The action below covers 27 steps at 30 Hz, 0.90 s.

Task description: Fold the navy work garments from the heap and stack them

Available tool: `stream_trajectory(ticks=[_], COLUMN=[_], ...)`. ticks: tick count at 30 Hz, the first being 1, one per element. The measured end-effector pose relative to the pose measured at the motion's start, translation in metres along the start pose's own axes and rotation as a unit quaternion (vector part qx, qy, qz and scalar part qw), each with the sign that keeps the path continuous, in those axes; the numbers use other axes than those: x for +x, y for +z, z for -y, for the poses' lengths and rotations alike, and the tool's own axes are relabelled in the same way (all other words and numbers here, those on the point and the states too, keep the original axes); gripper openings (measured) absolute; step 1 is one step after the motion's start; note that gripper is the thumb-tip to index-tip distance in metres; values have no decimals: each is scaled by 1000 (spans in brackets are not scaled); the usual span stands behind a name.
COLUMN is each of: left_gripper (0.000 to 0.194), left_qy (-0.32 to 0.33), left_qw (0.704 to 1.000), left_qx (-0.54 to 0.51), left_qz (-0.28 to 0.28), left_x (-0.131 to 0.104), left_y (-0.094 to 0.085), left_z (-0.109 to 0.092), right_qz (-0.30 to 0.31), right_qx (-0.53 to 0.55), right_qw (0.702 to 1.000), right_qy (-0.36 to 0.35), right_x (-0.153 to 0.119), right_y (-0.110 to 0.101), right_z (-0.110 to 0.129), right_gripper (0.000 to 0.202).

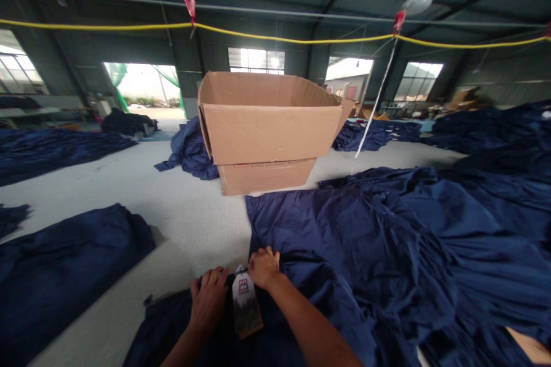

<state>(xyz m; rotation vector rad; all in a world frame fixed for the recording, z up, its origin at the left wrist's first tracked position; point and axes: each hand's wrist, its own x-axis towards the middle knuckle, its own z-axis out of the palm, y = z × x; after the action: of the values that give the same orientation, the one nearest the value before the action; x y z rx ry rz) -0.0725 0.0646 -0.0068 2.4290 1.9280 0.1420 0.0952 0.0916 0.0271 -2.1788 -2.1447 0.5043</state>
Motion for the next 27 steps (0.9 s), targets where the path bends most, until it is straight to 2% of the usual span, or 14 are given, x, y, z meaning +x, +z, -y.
stream_trajectory(ticks=[2,4,8,11,14,17,23,25,27], left_gripper=[41,41,47,50,51,51,52,51,50], left_qy=[31,54,-3,-19,-18,-27,-31,-36,-54], left_qw=[999,998,998,993,990,989,990,990,989], left_qx=[-22,-33,-19,-24,-37,-36,-16,-17,-22], left_qz=[-22,-13,62,118,136,142,137,137,134], left_x=[-5,-9,-14,-15,-14,-12,-9,-10,-13], left_y=[-2,0,20,32,33,29,25,25,26], left_z=[-3,-1,17,31,35,31,23,23,24], right_qz=[-5,6,45,36,25,32,36,31,25], right_qx=[17,28,76,135,200,250,286,254,159], right_qw=[1000,999,994,988,979,968,950,956,972], right_qy=[16,36,66,59,24,-22,-120,-140,-171], right_x=[10,22,38,42,39,34,22,17,10], right_y=[7,16,30,34,33,32,24,21,20], right_z=[11,20,27,20,10,2,-13,-17,-21], right_gripper=[39,42,24,23,27,28,23,22,26])
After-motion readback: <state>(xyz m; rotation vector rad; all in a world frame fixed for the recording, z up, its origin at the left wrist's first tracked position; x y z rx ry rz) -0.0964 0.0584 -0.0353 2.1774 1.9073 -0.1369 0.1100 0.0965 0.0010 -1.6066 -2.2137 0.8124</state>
